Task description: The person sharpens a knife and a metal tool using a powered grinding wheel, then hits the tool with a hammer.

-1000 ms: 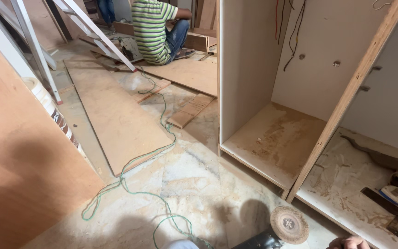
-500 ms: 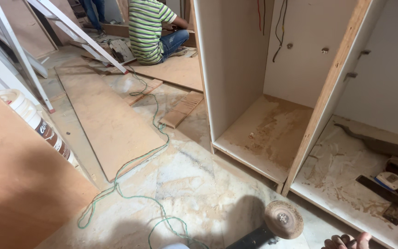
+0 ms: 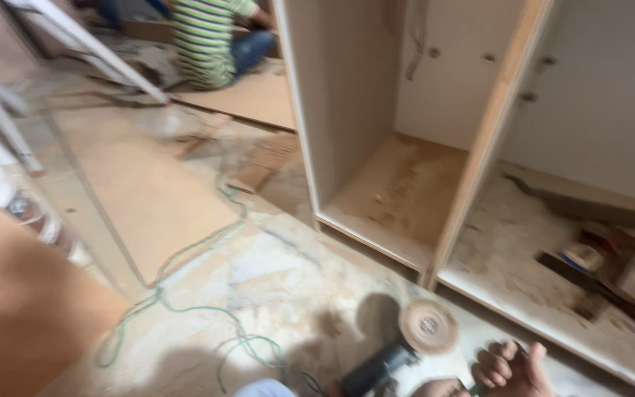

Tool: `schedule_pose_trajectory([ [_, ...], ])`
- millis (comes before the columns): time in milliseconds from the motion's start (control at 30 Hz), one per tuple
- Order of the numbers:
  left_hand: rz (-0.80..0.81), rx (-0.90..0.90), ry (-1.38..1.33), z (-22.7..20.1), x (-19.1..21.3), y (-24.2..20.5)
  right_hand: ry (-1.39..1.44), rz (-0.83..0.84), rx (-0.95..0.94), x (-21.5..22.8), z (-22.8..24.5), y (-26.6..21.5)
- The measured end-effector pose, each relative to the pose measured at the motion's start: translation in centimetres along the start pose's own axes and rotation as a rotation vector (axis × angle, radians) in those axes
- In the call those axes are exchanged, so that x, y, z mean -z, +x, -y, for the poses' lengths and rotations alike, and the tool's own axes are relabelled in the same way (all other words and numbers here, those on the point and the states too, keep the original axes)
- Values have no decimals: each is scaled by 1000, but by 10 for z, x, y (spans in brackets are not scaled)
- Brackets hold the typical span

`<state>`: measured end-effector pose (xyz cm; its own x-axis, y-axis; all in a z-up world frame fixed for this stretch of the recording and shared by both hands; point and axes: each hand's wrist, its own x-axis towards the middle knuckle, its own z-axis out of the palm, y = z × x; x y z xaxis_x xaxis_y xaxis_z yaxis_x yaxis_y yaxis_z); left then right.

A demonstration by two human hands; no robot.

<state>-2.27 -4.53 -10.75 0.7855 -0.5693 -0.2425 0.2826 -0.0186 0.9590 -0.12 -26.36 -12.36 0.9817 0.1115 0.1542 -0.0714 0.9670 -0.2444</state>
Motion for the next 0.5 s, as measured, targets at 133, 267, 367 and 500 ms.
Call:
schedule_pose_trajectory([
  [133, 54, -38, -54, 5, -22, -5, -138, -262, 4, -92, -13, -17],
  [267, -60, -148, 282, -30, -22, -13, -229, -202, 41, -157, -9, -18],
  [367, -188, -421, 579, -58, -24, -23, -244, -70, 57, -178, -10, -22],
  [500, -246, -568, 697, -85, -27, -31, -260, 35, 55, -182, -4, -28],
])
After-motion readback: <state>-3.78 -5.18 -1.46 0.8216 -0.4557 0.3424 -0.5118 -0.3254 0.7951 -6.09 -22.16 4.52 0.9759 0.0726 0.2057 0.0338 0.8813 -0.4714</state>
